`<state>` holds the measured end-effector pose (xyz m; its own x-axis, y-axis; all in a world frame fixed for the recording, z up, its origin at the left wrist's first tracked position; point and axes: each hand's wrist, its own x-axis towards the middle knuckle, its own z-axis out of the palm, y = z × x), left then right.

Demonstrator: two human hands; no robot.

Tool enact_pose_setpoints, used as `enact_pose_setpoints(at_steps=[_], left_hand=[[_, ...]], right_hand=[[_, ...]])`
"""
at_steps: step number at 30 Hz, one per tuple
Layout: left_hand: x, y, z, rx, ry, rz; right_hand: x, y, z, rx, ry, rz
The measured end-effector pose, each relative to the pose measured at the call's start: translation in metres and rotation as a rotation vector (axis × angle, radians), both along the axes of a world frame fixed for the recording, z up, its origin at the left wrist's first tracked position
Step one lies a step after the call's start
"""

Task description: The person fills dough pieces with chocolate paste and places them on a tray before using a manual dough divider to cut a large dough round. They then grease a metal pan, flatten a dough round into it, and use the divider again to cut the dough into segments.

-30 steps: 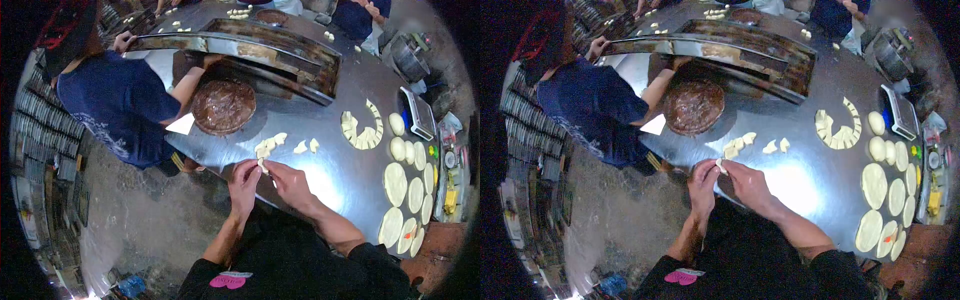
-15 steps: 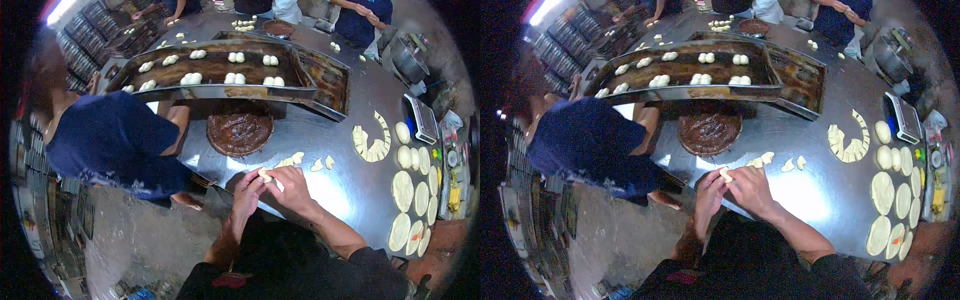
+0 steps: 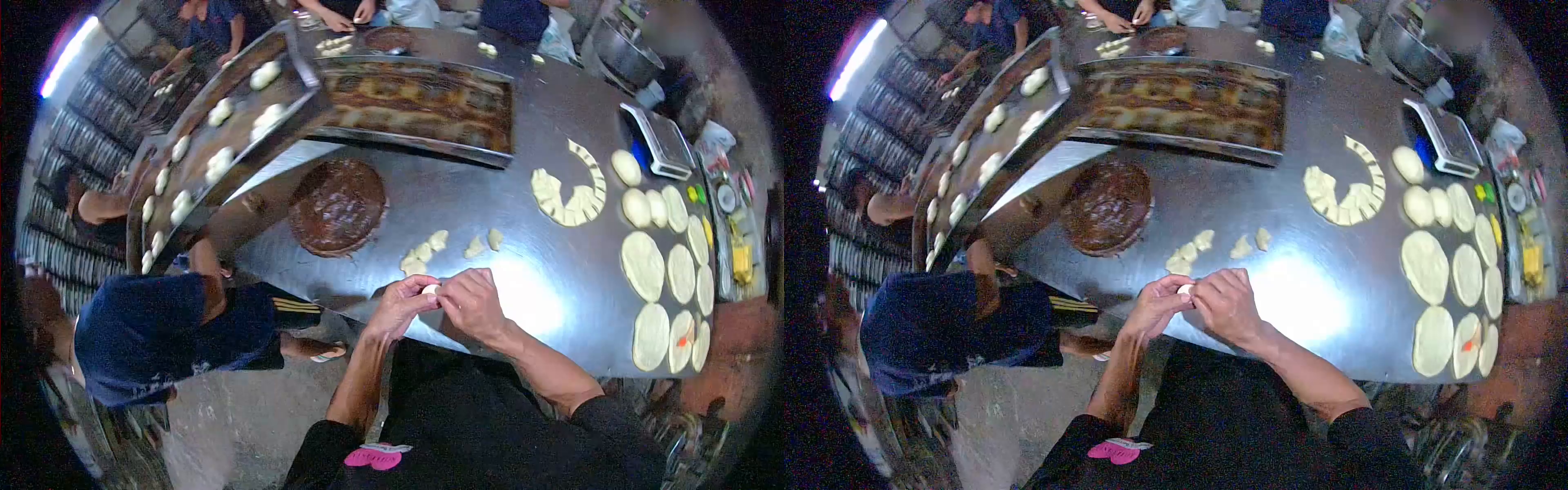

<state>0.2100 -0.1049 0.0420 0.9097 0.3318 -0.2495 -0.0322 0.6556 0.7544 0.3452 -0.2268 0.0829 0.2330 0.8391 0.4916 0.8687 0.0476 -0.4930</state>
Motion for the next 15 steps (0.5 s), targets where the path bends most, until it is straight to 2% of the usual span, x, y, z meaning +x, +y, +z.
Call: enact_pose_setpoints(at_steps=[3,5,6,7,8,9,10,11,12,13,14,15], left_hand=[[0.02,-0.044,-0.02,-0.01,0.057,-0.032],[0.038,-0.08,-0.027,-0.072,0.119,-0.092],[0.051,-0.087,-0.033,-0.033,0.196,-0.201],[0.063,-0.085,-0.056,0.477,0.372,-0.218],[0.075,-0.079,-0.034,0.653,0.492,-0.184],[0.089,-0.064,-0.066,0.925,0.494,-0.121],[0.103,-0.048,-0.077,1.13,0.422,0.061],[0.117,-0.033,-0.073,1.221,0.42,0.154],[0.129,-0.018,-0.088,1.549,0.38,0.314],[0.14,-0.009,-0.09,1.548,0.373,0.302],[0.148,-0.001,-0.089,1.679,0.407,0.188],[0.155,0.005,-0.091,1.812,0.442,0.083]], right_hand=[[0.005,-0.048,-0.013,0.019,0.042,-0.067],[0.022,-0.084,-0.039,-0.104,-0.067,-0.133],[0.034,-0.097,-0.049,-0.14,-0.073,-0.186],[0.045,-0.109,-0.059,-0.172,-0.089,-0.239],[0.05,-0.12,-0.075,-0.193,-0.122,-0.309],[0.055,-0.132,-0.09,-0.21,-0.161,-0.38],[0.053,-0.148,-0.102,-0.205,-0.27,-0.394],[0.043,-0.155,-0.095,-0.175,-0.328,-0.382],[0.04,-0.16,-0.088,-0.186,-0.354,-0.401],[0.037,-0.163,-0.082,-0.202,-0.373,-0.414],[0.036,-0.164,-0.076,-0.204,-0.369,-0.42],[0.043,-0.159,-0.071,-0.418,-0.165,-0.445]])
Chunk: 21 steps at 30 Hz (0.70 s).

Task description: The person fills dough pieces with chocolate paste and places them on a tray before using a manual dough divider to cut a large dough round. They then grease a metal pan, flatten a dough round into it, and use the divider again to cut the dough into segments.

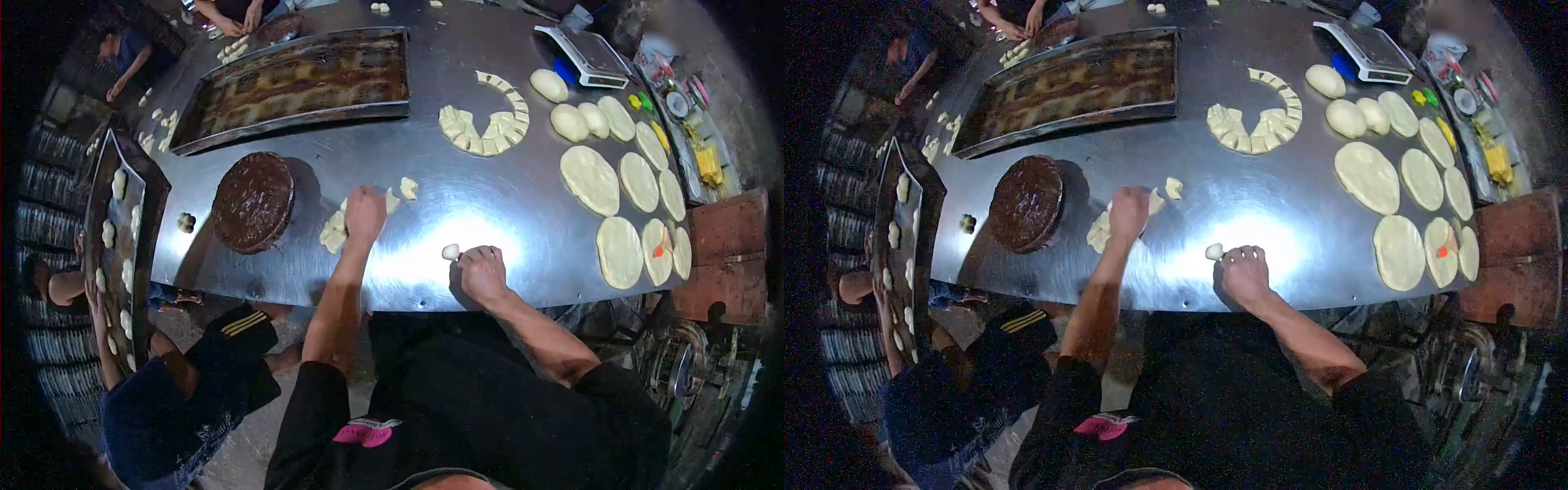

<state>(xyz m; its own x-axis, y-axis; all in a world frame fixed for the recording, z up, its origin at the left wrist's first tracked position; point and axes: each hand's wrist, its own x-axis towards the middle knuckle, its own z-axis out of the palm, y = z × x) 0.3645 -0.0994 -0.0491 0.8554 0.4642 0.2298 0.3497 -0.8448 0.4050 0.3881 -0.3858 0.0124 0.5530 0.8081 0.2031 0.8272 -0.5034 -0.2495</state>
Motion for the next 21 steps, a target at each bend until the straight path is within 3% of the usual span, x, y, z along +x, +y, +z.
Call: enact_pose_setpoints(at_steps=[1,2,4,8,10,12,13,15,16,18,20,21], left_hand=[[0.004,-0.001,-0.004,0.14,-0.074,-0.027],[0.006,0.0,-0.008,0.15,-0.072,-0.02],[0.0,-0.014,0.008,-0.258,0.004,-0.045],[-0.063,-0.033,0.042,-0.421,-0.33,-0.086],[-0.109,-0.035,0.027,-0.37,-0.255,-0.132],[-0.141,-0.036,-0.01,-0.482,-0.451,-0.395],[-0.154,-0.043,-0.008,-0.484,-0.442,-0.378],[-0.159,-0.04,0.003,-0.534,-0.364,-0.062],[-0.155,-0.037,0.007,-0.527,-0.368,-0.065],[-0.149,-0.044,0.012,-0.306,-0.139,0.113],[-0.139,-0.054,0.017,-0.262,-0.095,0.138],[-0.132,-0.056,0.015,-0.138,-0.114,0.054]], right_hand=[[0.006,0.008,0.003,-0.155,0.235,-0.078],[0.01,0.021,0.002,-0.146,0.235,-0.069],[0.007,0.043,-0.007,0.305,0.229,0.082],[0.046,-0.001,-0.051,0.166,0.201,0.348],[0.06,0.018,-0.047,0.256,0.045,0.055],[0.059,0.068,-0.052,0.485,0.088,0.008],[0.045,0.074,-0.058,0.446,0.152,0.092],[0.021,0.061,-0.063,0.292,0.291,0.304],[0.018,0.038,-0.058,0.334,0.338,0.382],[0.054,0.008,-0.074,-0.07,0.247,0.335],[0.067,0.02,-0.038,0.316,0.127,0.056],[0.072,0.045,-0.048,0.453,0.084,-0.034]])
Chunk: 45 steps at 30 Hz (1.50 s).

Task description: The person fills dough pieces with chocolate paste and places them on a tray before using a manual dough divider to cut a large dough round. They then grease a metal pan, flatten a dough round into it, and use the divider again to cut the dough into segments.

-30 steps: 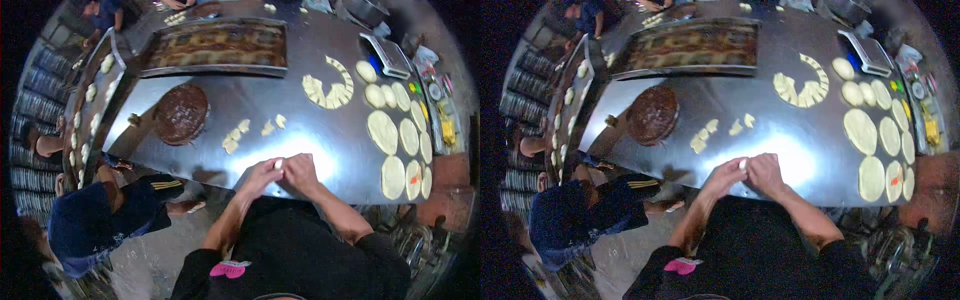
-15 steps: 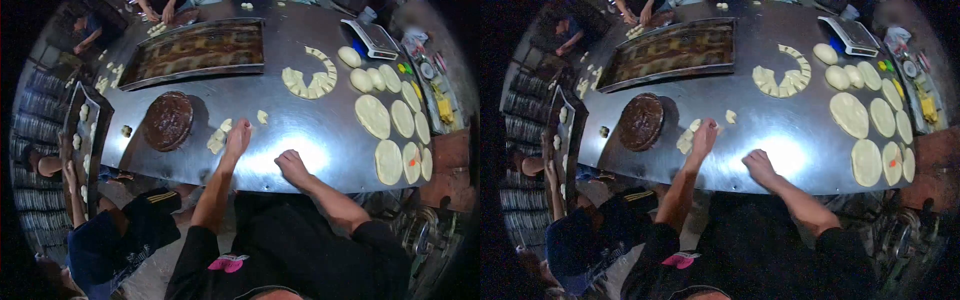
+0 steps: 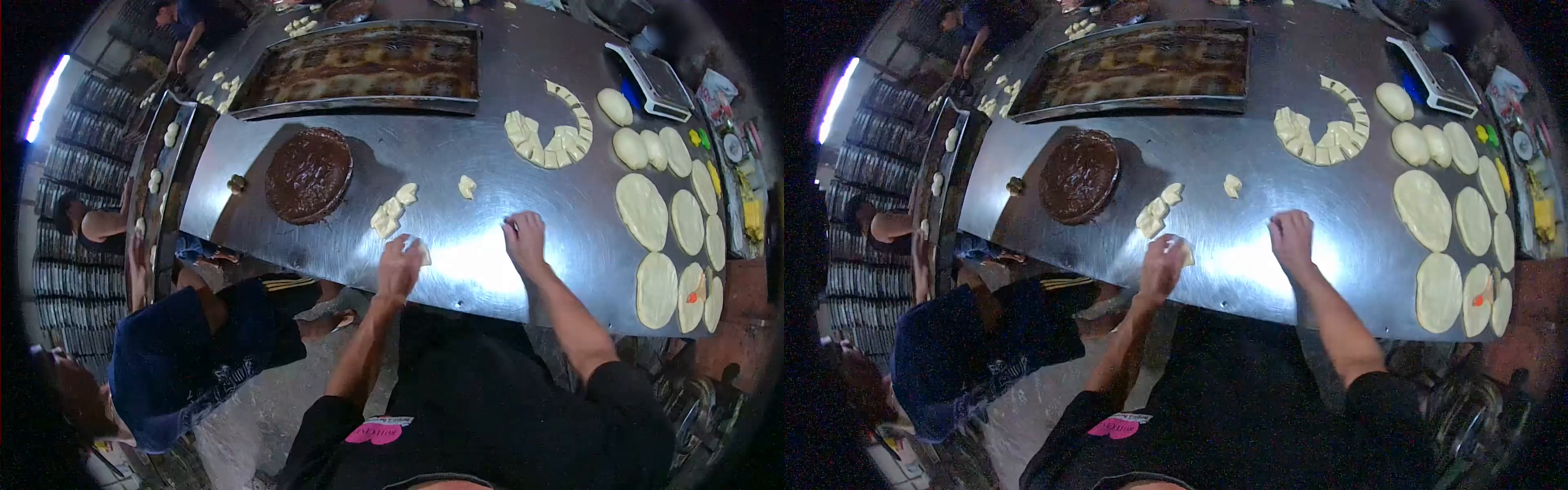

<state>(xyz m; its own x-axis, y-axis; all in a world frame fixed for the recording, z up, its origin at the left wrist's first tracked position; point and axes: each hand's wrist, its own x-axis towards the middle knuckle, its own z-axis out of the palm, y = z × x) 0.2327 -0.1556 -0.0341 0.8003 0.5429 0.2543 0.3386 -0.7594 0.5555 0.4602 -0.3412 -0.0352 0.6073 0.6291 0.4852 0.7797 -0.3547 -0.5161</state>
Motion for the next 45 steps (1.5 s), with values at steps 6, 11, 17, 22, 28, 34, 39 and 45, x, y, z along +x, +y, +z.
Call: enact_pose_setpoints(at_steps=[6,11,17,22,28,34,39,45], left_hand=[[-0.015,-0.017,0.01,-0.178,0.02,-0.049],[-0.038,0.012,0.021,-1.418,-0.374,0.381],[-0.078,0.062,0.048,-1.3,-0.445,0.438],[-0.109,0.095,0.04,-1.214,-0.333,0.559],[-0.071,0.075,0.041,-1.24,-0.279,0.364],[0.003,0.011,0.051,-1.462,-0.337,0.074],[0.024,-0.013,0.068,-1.31,-0.299,-0.091],[0.016,-0.009,0.074,-1.448,-0.457,-0.044]], right_hand=[[-0.056,-0.015,-0.006,0.035,0.096,0.407],[-0.007,0.024,0.005,0.076,0.027,-0.064],[-0.082,0.005,0.006,-0.096,0.275,0.26],[-0.078,0.058,0.041,-0.108,0.474,-0.007],[-0.06,0.113,0.029,-0.289,0.043,0.313],[-0.086,0.093,0.1,-0.269,0.846,0.369],[-0.075,0.054,0.102,-0.085,1.06,0.243],[-0.078,0.056,0.113,0.231,1.738,0.374]])
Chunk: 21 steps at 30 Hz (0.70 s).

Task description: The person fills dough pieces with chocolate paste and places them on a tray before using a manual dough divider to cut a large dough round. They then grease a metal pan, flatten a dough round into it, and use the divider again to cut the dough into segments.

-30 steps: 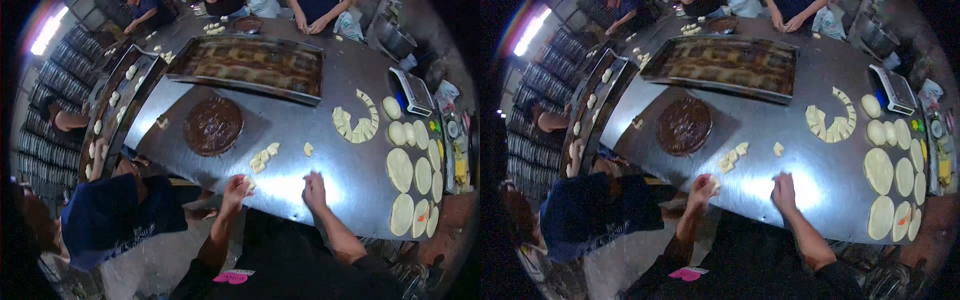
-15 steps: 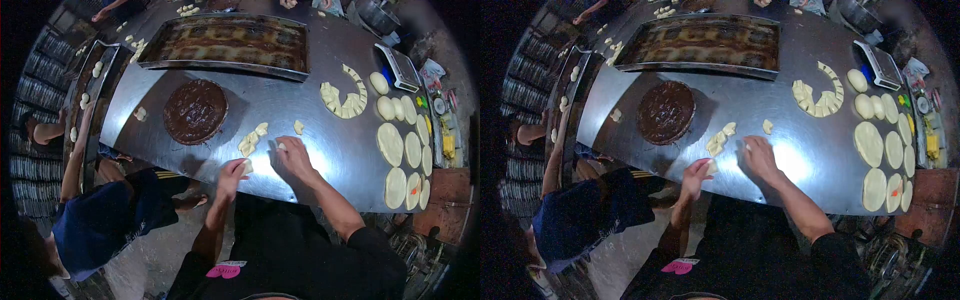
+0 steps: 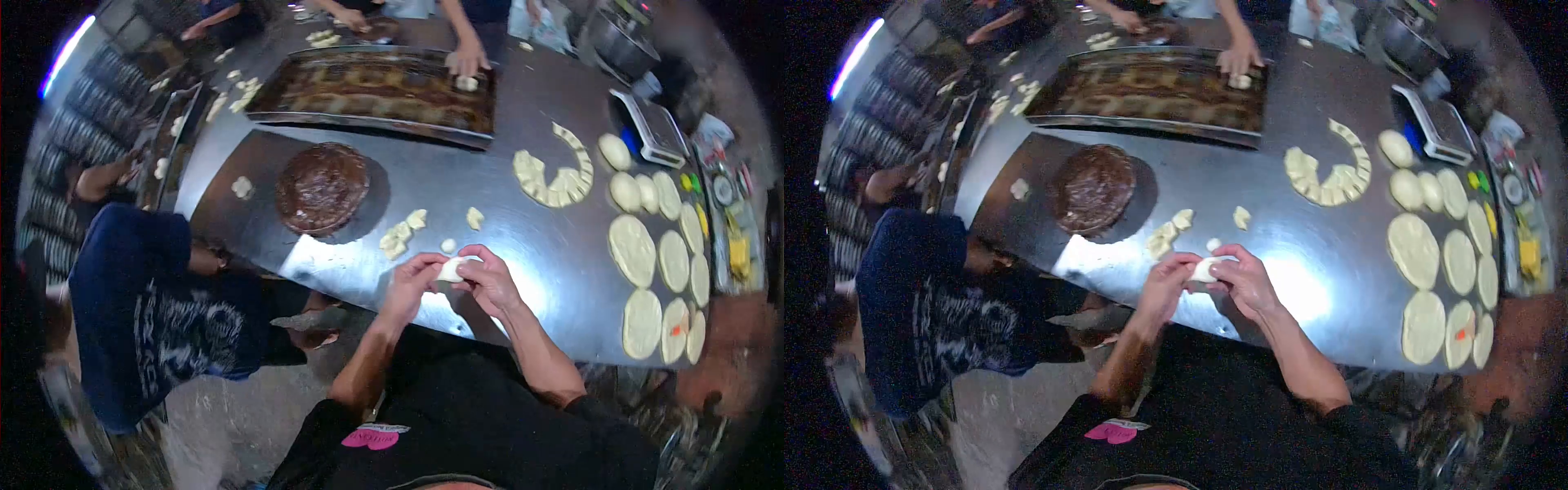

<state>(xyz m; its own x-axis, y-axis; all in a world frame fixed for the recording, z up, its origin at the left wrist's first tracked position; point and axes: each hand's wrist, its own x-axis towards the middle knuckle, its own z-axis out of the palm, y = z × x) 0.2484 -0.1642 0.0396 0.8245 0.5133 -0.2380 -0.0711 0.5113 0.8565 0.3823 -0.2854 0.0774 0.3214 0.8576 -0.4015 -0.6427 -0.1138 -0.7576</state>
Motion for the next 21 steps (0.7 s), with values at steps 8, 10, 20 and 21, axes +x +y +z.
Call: enact_pose_setpoints(at_steps=[8,10,20,21], left_hand=[[-0.031,-0.002,0.001,0.549,0.355,0.269],[-0.046,0.014,0.001,0.849,0.43,0.396],[-0.157,0.078,-0.05,0.55,0.504,0.551],[-0.159,0.081,-0.047,0.522,0.511,0.524]], right_hand=[[-0.05,0.093,-0.024,0.076,0.223,-0.203],[-0.051,0.133,-0.024,0.077,0.217,-0.169],[-0.01,0.293,-0.07,0.687,-2.067,0.717],[-0.017,0.296,-0.055,0.475,-2.068,0.871]])
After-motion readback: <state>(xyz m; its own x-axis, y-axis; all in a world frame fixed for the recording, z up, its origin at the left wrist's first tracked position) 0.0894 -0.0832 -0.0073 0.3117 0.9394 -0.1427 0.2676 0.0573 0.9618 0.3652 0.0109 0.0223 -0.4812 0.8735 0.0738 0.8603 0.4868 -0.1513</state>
